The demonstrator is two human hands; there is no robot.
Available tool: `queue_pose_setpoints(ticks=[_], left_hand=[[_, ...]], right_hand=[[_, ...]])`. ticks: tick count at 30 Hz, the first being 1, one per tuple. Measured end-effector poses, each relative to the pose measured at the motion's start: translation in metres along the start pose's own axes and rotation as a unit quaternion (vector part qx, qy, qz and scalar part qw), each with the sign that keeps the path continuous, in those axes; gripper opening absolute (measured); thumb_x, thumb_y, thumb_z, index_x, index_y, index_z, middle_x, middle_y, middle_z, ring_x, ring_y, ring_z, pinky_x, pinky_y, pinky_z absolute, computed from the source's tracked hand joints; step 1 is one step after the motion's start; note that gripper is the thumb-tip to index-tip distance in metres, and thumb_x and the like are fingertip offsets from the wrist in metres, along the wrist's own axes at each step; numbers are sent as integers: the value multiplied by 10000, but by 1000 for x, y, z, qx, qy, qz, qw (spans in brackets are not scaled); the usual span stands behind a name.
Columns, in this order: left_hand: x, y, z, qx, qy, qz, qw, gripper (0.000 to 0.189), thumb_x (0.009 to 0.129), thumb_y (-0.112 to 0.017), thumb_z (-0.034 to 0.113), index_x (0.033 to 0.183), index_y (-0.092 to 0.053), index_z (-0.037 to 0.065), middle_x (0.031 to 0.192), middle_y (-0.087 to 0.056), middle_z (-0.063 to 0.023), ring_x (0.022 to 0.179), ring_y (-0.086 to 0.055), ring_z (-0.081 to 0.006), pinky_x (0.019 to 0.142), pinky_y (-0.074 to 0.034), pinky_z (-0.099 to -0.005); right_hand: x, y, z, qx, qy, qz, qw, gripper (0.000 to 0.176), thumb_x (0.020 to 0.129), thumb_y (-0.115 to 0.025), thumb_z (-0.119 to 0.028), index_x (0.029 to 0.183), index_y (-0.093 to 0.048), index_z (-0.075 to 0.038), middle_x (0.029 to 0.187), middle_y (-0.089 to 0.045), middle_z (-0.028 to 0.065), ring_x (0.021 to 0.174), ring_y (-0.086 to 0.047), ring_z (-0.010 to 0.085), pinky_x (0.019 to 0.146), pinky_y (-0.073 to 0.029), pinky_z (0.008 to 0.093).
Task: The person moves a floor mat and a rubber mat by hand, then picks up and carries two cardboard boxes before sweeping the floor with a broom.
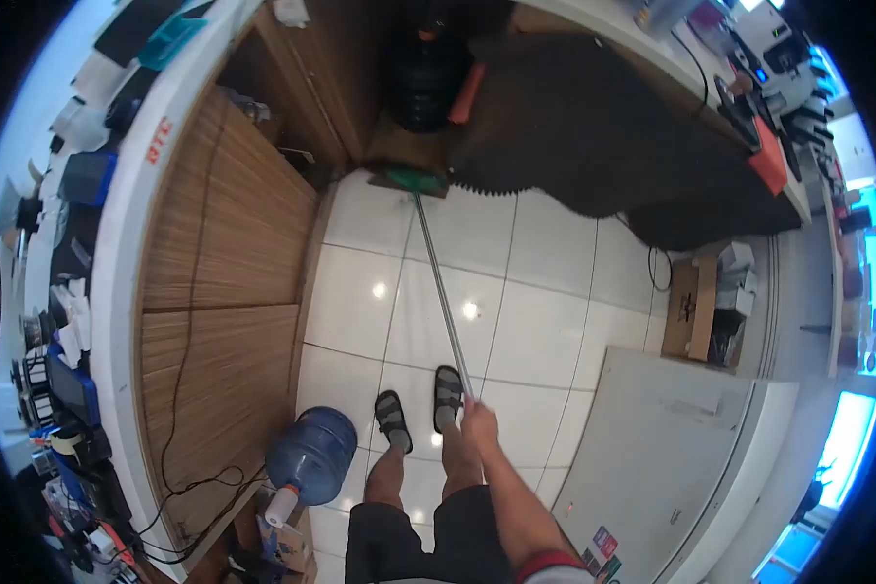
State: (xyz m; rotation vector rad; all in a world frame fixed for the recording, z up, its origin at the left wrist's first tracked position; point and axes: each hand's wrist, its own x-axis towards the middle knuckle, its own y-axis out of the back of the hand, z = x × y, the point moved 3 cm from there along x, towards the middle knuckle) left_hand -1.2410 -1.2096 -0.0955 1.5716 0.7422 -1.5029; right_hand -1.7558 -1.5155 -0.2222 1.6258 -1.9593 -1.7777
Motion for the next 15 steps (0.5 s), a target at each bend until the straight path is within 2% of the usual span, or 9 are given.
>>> queue_pose_setpoints(ticks=[1, 3, 6, 7, 8, 9, 10, 12, 15], left_hand=[[1, 0, 5, 18, -6, -4, 1000, 329, 790, -543, 230, 1089, -520, 95, 765, -581, -94, 625, -525, -175, 533, -440, -347], [1, 1, 11, 47, -17, -10, 999, 346, 787, -553, 237, 1101, -511, 98, 775, -584, -98, 639, -536, -180, 542, -447, -355], [0, 4, 14, 106, -43, -24, 993, 374, 782, -569, 248, 1120, -498, 104, 791, -589, -104, 659, -554, -187, 555, -457, -366], [0, 4, 13, 125, -55, -28, 990, 384, 780, -575, 251, 1126, -494, 106, 797, -591, -107, 666, -560, -189, 559, -461, -370], [0, 5, 4, 159, -71, -33, 984, 393, 779, -580, 255, 1132, -490, 108, 802, -592, -109, 673, -566, -191, 564, -464, -374], [-1, 3, 13, 133, -61, -28, 989, 386, 779, -576, 250, 1126, -492, 104, 806, -593, -109, 677, -566, -191, 569, -464, -372], [-1, 0, 21, 114, -54, -23, 992, 379, 779, -573, 246, 1120, -495, 100, 811, -593, -110, 681, -566, -191, 574, -463, -370], [-1, -4, 30, 89, -48, -16, 995, 365, 780, -565, 238, 1107, -500, 91, 819, -594, -112, 689, -567, -192, 585, -463, -366], [-6, -6, 39, 77, -42, -11, 996, 344, 780, -554, 225, 1089, -508, 79, 832, -595, -114, 702, -567, -193, 600, -462, -360]], right_hand=[[37, -15, 9, 4, 24, 0, 1000, 553, 882, -255, -404, 772, -561, 44, 775, -576, 255, 753, -563, 397, 628, -453, 466], [77, -2, -8, 71, -76, -63, 993, 551, 887, -238, -396, 777, -555, 41, 809, -576, 252, 753, -563, 392, 642, -452, 464], [29, -7, 28, 36, -90, -74, 993, 563, 889, -221, -401, 766, -550, 40, 825, -574, 250, 760, -563, 384, 675, -442, 471], [1, -10, 47, 19, -101, -116, 988, 566, 889, -221, -402, 768, -551, 41, 858, -568, 251, 788, -553, 395, 708, -430, 478], [-31, -4, 60, -4, -7, -107, 994, 550, 889, -234, -391, 770, -557, 39, 833, -568, 259, 794, -539, 416, 703, -423, 488], [-58, -5, 82, -5, -48, -105, 993, 509, 889, -256, -371, 797, -555, 31, 773, -570, 259, 753, -541, 429, 687, -423, 493], [-90, 47, 54, -27, -7, -99, 995, 465, 884, -298, -357, 831, -544, 34, 702, -564, 260, 715, -544, 435, 677, -421, 501], [-130, 78, 63, -23, -128, -88, 988, 443, 876, -341, -356, 819, -534, 39, 654, -555, 266, 652, -547, 435, 631, -428, 509], [-121, 95, 57, -63, -84, -63, 992, 437, 863, -380, -369, 774, -529, 32, 612, -542, 268, 591, -544, 430, 572, -430, 513]])
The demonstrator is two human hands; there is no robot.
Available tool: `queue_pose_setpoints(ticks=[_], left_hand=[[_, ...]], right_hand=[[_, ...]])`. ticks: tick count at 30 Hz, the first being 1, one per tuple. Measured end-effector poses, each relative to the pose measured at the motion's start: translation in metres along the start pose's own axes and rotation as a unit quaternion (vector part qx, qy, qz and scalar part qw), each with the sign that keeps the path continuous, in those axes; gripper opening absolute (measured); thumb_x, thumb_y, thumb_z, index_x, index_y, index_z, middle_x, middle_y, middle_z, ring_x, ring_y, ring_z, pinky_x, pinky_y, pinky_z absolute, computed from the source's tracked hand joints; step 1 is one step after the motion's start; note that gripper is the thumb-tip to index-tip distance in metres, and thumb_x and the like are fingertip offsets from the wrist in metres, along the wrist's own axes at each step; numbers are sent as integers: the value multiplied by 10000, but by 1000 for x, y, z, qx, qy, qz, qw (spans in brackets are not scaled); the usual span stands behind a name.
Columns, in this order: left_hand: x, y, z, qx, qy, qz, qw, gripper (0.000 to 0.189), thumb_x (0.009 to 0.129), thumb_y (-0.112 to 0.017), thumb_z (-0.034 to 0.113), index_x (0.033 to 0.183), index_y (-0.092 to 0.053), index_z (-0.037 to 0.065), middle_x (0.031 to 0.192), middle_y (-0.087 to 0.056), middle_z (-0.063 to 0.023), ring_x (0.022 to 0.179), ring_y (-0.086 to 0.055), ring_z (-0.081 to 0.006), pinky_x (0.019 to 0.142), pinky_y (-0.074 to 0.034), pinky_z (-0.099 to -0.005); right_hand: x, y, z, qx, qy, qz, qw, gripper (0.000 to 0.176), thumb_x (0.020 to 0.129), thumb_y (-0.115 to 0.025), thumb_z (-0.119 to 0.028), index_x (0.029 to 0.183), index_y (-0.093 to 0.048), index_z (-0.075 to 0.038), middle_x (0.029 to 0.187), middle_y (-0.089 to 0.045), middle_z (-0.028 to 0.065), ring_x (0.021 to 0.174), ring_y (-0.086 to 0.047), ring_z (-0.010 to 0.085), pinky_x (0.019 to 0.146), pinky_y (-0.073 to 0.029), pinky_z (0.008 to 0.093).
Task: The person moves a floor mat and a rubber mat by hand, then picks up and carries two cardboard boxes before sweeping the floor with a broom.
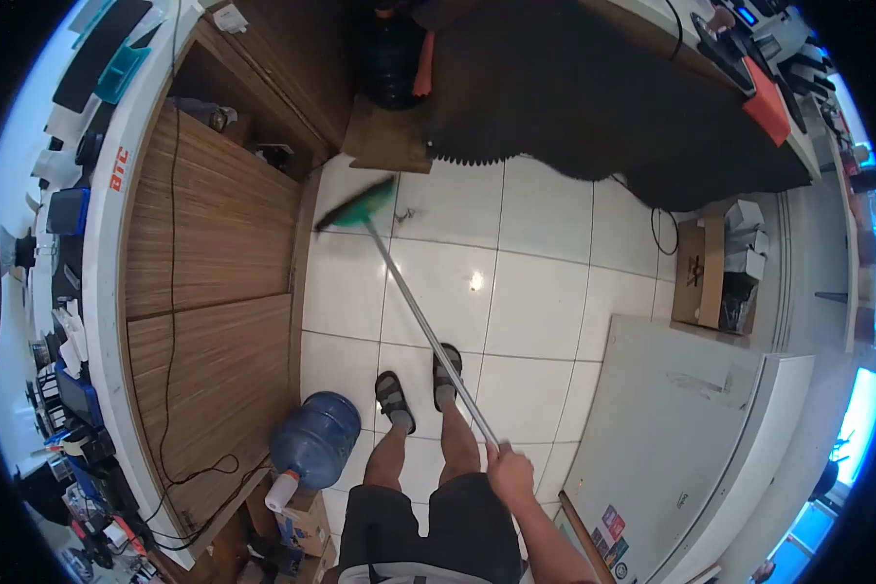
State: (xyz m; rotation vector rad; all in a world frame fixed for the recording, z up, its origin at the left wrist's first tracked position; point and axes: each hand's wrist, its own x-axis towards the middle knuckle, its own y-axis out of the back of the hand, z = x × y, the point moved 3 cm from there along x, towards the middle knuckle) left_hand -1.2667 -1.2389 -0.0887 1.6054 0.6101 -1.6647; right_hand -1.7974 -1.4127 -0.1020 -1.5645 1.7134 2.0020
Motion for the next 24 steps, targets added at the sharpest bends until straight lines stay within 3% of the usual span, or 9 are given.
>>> queue_pose_setpoints(ticks=[1, 4, 6, 10, 13, 17, 19, 21, 24], left_hand=[[-1, -1, 3, -2, 3, 0, 1000, 338, 780, -550, 220, 1083, -511, 75, 837, -596, -115, 706, -567, -193, 605, -462, -357], [-5, -4, 13, -22, 7, 14, 1000, 318, 781, -539, 207, 1064, -519, 63, 850, -597, -117, 719, -568, -194, 621, -461, -351], [-9, -2, 20, -42, 12, 26, 999, 306, 782, -531, 199, 1052, -524, 55, 859, -598, -119, 727, -568, -194, 632, -461, -347], [-10, -11, 18, -88, 23, 32, 995, 284, 783, -516, 182, 1027, -534, 39, 876, -600, -122, 744, -568, -196, 652, -460, -339], [-8, -30, 6, -112, 26, 26, 993, 269, 783, -505, 169, 1008, -542, 26, 889, -601, -125, 756, -569, -196, 668, -459, -332], [-4, -50, 10, -108, 6, 3, 994, 253, 784, -490, 152, 984, -553, 10, 906, -603, -128, 773, -570, -197, 689, -458, -324], [2, -62, 18, -113, -19, -2, 993, 246, 785, -482, 143, 971, -558, 2, 915, -603, -129, 781, -570, -198, 699, -457, -320], [9, -68, 18, -77, -57, 5, 995, 246, 792, -485, 160, 964, -555, -1, 900, -606, -130, 770, -570, -199, 691, -456, -318], [18, -74, 15, -18, -96, 23, 995, 254, 807, -499, 199, 961, -546, 2, 857, -609, -126, 738, -569, -197, 661, -453, -319]], right_hand=[[22, -1, -9, 0, 32, 41, 999, 428, 856, -396, -374, 747, -525, 19, 579, -534, 256, 542, -540, 417, 526, -428, 509], [119, -7, -47, -14, 91, 74, 993, 441, 855, -380, -400, 773, -548, -1, 652, -566, 230, 616, -562, 396, 557, -452, 480], [158, -8, -49, 13, 44, 44, 998, 461, 862, -360, -412, 786, -557, -2, 686, -572, 234, 670, -567, 395, 611, -456, 474], [110, 20, 21, -32, -3, 15, 999, 467, 854, -374, -422, 789, -558, 3, 702, -572, 238, 716, -562, 401, 659, -452, 462], [62, 78, 40, -110, -22, 11, 994, 421, 859, -377, -390, 819, -559, -11, 638, -567, 221, 655, -573, 378, 605, -455, 464], [98, 107, 18, -182, 113, 65, 975, 416, 842, -416, -406, 767, -543, -17, 545, -546, 183, 546, -554, 370, 531, -446, 472], [162, 92, -18, -161, 145, 41, 975, 465, 847, -380, -436, 785, -560, -12, 667, -573, 213, 646, -568, 369, 598, -460, 450], [211, 70, -46, -103, 77, -61, 990, 558, 862, -296, -476, 838, -583, 1, 788, -586, 230, 785, -560, 391, 717, -443, 462], [238, 8, -13, -93, 74, -93, 989, 617, 864, -236, -501, 856, -592, 1, 886, -573, 244, 881, -540, 388, 781, -421, 459]])
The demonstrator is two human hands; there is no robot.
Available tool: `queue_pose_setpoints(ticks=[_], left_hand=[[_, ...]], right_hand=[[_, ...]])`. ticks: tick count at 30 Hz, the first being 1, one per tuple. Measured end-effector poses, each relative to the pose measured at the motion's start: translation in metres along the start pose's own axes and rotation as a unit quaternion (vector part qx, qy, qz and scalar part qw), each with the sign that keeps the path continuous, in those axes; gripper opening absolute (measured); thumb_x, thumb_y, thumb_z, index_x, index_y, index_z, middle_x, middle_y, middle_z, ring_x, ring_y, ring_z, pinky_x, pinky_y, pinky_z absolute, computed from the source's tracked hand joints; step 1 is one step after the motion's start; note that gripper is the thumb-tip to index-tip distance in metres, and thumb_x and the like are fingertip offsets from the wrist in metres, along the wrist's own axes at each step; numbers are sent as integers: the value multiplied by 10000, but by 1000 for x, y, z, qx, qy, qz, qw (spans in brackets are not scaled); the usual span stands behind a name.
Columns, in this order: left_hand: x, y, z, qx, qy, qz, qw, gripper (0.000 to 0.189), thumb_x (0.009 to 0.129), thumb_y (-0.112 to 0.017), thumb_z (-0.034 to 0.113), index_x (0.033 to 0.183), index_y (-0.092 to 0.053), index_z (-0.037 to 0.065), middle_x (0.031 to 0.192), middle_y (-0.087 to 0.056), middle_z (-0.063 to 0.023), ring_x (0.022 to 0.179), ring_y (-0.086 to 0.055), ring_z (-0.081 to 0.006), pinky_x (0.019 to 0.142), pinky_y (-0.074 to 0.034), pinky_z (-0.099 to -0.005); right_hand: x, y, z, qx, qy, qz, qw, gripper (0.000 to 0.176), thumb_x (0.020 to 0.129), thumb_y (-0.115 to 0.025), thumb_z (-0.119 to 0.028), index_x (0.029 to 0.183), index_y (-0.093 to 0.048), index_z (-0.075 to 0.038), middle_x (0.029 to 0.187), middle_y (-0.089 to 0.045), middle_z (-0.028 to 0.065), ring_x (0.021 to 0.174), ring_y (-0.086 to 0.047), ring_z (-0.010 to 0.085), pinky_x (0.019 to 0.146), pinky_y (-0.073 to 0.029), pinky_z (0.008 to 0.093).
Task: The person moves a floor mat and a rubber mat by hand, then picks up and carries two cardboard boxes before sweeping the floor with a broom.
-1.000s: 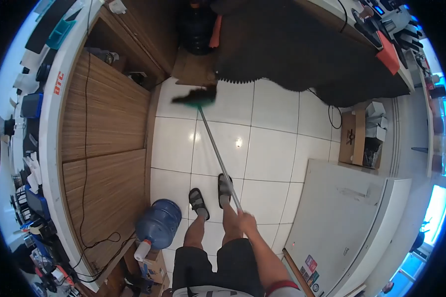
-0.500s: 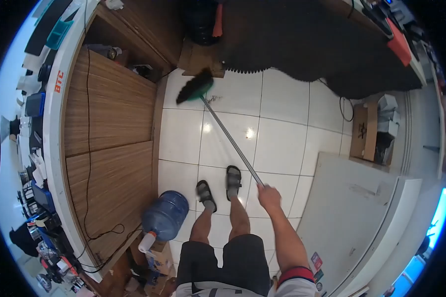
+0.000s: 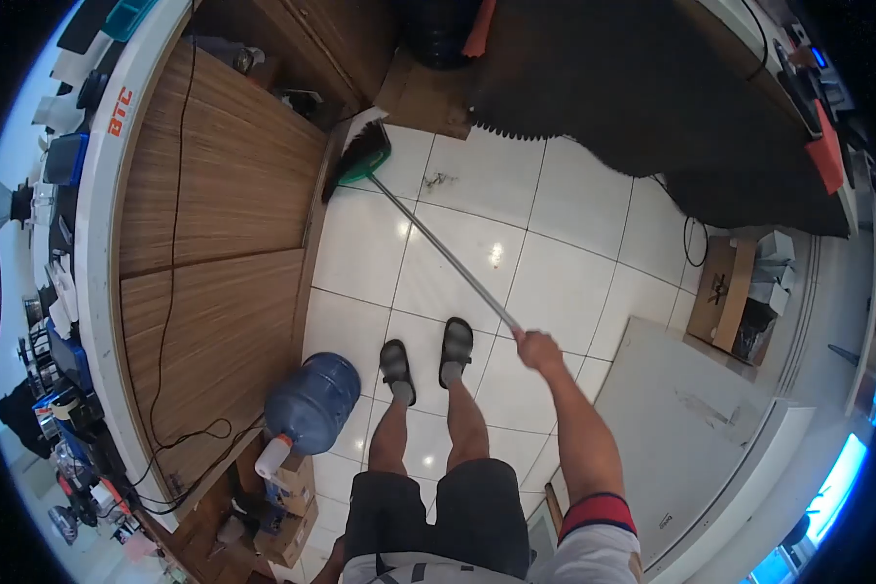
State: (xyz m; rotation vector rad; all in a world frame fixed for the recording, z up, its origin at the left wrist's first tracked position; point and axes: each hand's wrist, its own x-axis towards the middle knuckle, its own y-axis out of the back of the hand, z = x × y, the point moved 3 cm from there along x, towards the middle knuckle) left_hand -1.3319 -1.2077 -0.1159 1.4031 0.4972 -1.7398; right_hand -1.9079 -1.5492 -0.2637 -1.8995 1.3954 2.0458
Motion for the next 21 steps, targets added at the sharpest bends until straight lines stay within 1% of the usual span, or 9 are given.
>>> queue_pose_setpoints(ticks=[2, 6, 8, 9, 13, 16, 18, 20, 21], left_hand=[[-4, -7, 9, -44, 41, -6, 998, 247, 807, -501, 192, 957, -547, 2, 851, -609, -119, 737, -566, -188, 656, -453, -318], [-17, -14, 25, -59, 73, -2, 996, 232, 806, -504, 178, 950, -551, 2, 840, -608, -104, 734, -560, -168, 645, -452, -315], [-18, -15, 27, -78, 98, 11, 992, 225, 806, -505, 171, 946, -552, 2, 834, -607, -97, 732, -556, -159, 640, -452, -314], [-15, -26, -20, -276, 215, 51, 936, 209, 808, -503, 143, 956, -555, 5, 832, -604, -100, 739, -563, -154, 640, -455, -295], [-23, -25, 2, -143, 162, 13, 976, 236, 830, -470, 139, 1012, -544, 7, 914, -596, -99, 794, -563, -155, 691, -455, -288], [-28, -21, 12, -212, 176, 25, 961, 254, 835, -461, 159, 1013, -543, -2, 935, -591, -90, 806, -557, -167, 702, -449, -299], [-14, -21, -11, -96, 124, 14, 988, 284, 838, -454, 196, 1022, -537, -5, 924, -593, -85, 802, -550, -171, 705, -444, -306], [-14, -29, -25, -335, 319, -2, 887, 313, 844, -440, 226, 1042, -530, 1, 920, -591, -75, 796, -543, -166, 701, -441, -312], [-7, -26, -28, -356, 261, -27, 897, 336, 842, -448, 244, 1074, -522, 13, 937, -589, -71, 799, -544, -166, 709, -439, -315]], right_hand=[[-3, -15, -8, 35, -45, -4, 998, 648, 853, -231, -525, 884, -599, 7, 961, -556, 249, 953, -509, 389, 827, -400, 443], [45, -17, -96, 141, -25, 58, 988, 699, 839, -231, -552, 806, -598, 42, 860, -565, 276, 887, -527, 417, 802, -410, 449], [20, -48, -84, 143, -44, 47, 988, 696, 840, -233, -550, 789, -602, 38, 862, -564, 278, 888, -524, 420, 797, -411, 452], [4, -61, -70, 143, -61, 60, 986, 666, 845, -244, -530, 822, -600, 33, 886, -564, 270, 906, -521, 414, 809, -405, 453], [19, -48, -77, 152, -91, 53, 983, 620, 851, -248, -509, 893, -601, -2, 923, -564, 254, 932, -518, 403, 823, -398, 461], [19, -17, -87, 176, -124, 65, 974, 607, 851, -244, -511, 921, -599, -23, 937, -564, 248, 946, -520, 387, 829, -398, 456], [9, -19, -54, 134, -144, 44, 980, 622, 848, -230, -525, 957, -581, -23, 979, -557, 233, 973, -505, 381, 840, -396, 445], [-22, -21, -19, 103, -154, 11, 983, 643, 846, -220, -535, 970, -573, -11, 999, -550, 234, 982, -501, 377, 841, -397, 438], [-36, -22, -3, 89, -150, -7, 985, 659, 846, -215, -539, 963, -572, 3, 1001, -547, 241, 981, -503, 375, 841, -398, 437]])
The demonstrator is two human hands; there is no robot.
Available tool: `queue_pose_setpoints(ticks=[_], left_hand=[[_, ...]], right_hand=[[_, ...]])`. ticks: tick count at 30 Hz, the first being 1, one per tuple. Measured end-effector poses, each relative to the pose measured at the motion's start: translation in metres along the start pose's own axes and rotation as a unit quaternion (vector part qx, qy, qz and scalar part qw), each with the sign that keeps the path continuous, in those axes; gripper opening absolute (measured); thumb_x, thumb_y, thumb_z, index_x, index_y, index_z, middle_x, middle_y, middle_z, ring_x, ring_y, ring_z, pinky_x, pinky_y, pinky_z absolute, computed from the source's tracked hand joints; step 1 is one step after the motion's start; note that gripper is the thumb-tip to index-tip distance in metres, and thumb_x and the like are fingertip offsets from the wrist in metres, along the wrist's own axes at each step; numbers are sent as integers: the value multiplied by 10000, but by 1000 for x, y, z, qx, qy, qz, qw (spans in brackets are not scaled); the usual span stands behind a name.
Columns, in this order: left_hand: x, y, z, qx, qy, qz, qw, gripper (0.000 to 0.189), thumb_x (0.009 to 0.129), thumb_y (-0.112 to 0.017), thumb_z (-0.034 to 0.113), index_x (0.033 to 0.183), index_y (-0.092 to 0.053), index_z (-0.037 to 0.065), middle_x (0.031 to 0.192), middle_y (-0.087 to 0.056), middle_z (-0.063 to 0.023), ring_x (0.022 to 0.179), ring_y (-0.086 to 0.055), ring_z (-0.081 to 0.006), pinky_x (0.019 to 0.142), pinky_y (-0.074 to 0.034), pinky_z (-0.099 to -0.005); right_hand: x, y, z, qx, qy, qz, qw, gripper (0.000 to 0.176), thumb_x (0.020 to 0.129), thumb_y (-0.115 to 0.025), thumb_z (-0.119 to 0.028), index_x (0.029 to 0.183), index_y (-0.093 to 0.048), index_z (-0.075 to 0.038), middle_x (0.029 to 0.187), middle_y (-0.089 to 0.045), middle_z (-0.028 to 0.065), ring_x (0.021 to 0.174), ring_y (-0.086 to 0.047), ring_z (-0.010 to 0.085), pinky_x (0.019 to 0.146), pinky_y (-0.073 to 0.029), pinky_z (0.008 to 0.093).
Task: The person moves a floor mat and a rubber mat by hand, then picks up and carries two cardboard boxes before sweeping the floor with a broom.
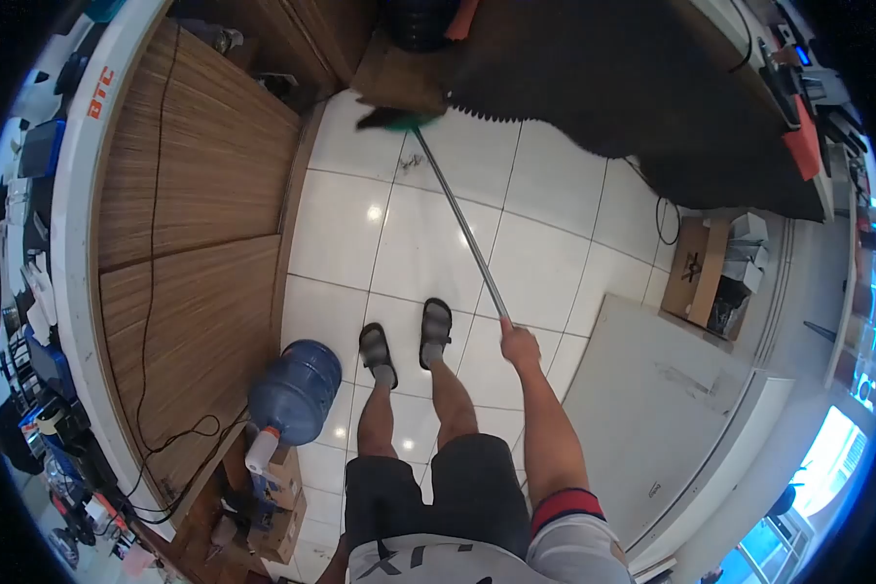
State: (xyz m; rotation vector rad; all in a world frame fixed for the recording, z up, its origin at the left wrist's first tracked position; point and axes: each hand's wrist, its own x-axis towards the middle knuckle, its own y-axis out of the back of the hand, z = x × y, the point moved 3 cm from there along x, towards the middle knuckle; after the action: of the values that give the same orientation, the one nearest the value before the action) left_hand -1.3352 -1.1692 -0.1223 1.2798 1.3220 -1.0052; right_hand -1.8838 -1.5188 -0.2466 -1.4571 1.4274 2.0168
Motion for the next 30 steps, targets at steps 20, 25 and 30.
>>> queue_pose_setpoints(ticks=[20, 25, 30], left_hand=[[-13, 46, 82, 191, -132, 33, 972, 249, 796, -521, 113, 1023, -532, 11, 848, -602, -103, 702, -563, -146, 600, -459, -274], [3, 53, 67, 81, -79, 17, 993, 250, 806, -512, 116, 1027, -527, 1, 915, -594, -108, 766, -568, -158, 651, -461, -287], [16, 54, 42, 15, -30, 5, 999, 259, 797, -518, 110, 1029, -523, -3, 925, -591, -107, 804, -562, -166, 683, -458, -291]], right_hand=[[-74, 24, -59, -129, 155, 124, 971, 494, 861, -331, -437, 794, -566, -8, 712, -583, 211, 718, -573, 371, 652, -461, 451], [-95, 40, 61, -163, 49, 103, 980, 494, 855, -348, -446, 793, -558, -3, 730, -581, 227, 723, -564, 382, 644, -447, 465], [-164, 77, 85, -132, 39, 148, 979, 456, 861, -379, -386, 722, -551, 13, 634, -538, 256, 632, -535, 422, 583, -420, 489]])
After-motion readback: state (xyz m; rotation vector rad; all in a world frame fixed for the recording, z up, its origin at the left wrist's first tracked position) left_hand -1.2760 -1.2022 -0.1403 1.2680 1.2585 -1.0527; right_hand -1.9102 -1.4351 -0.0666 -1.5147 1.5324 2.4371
